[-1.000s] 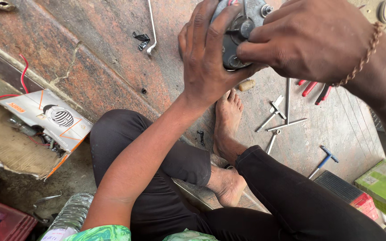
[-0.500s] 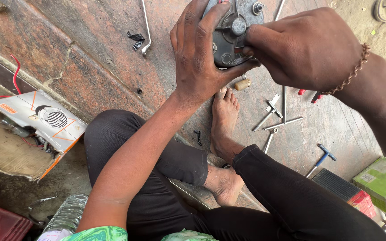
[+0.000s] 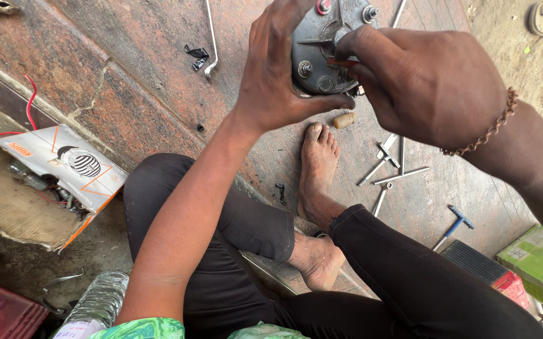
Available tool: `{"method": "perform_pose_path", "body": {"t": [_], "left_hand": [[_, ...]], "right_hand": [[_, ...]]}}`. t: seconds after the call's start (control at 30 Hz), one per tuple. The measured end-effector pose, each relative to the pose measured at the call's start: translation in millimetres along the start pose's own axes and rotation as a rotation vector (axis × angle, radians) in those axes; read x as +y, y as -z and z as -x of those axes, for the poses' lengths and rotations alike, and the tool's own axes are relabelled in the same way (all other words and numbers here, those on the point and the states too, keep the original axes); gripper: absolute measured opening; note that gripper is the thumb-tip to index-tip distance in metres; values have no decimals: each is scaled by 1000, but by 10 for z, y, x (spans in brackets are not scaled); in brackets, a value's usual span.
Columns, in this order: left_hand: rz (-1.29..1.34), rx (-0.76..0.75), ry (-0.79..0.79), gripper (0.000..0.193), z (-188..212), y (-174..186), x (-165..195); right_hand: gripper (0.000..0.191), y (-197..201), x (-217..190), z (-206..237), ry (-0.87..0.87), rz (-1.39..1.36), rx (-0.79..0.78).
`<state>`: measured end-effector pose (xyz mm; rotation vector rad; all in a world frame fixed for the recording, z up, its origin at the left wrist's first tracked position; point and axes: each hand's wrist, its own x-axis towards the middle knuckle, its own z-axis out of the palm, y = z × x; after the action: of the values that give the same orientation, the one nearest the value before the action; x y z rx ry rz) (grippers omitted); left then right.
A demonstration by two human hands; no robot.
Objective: The person sits on the floor of a motorcycle repair shop working on a starter motor. They loosen bolts with a wrench, pry at the motor's end cap with a screwdriver, scoop grease from a tin, apply the grease to the motor's components, and continue prying and turning the assembly by hand.
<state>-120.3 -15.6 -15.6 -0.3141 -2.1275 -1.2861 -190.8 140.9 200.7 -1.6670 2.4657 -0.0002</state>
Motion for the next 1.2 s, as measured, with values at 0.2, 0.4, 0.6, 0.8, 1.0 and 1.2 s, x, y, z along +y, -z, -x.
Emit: {"method": "perform_pose_path", "body": {"t": [0.2, 0.4, 0.6, 0.8, 1.0, 1.2], "left_hand": [[25, -92, 65, 126, 4, 51, -62], [16, -65, 41, 125, 7, -3, -44], [2, -67, 29, 122, -33, 43, -50], [-1, -4, 66, 121, -42, 21, 10], [48, 4, 82, 121, -66, 31, 64], [44, -8, 106, 115, -76, 40, 65]], "right_hand": [[15, 3, -122, 21, 13, 120, -30], [21, -59, -205, -17, 31, 188, 104], [23, 16, -253, -27, 60, 205, 73], [17, -16, -334, -2, 23, 268, 68], [12, -164, -366, -104, 31, 348, 174], [18, -136, -516, -43, -21, 403, 99]]}}
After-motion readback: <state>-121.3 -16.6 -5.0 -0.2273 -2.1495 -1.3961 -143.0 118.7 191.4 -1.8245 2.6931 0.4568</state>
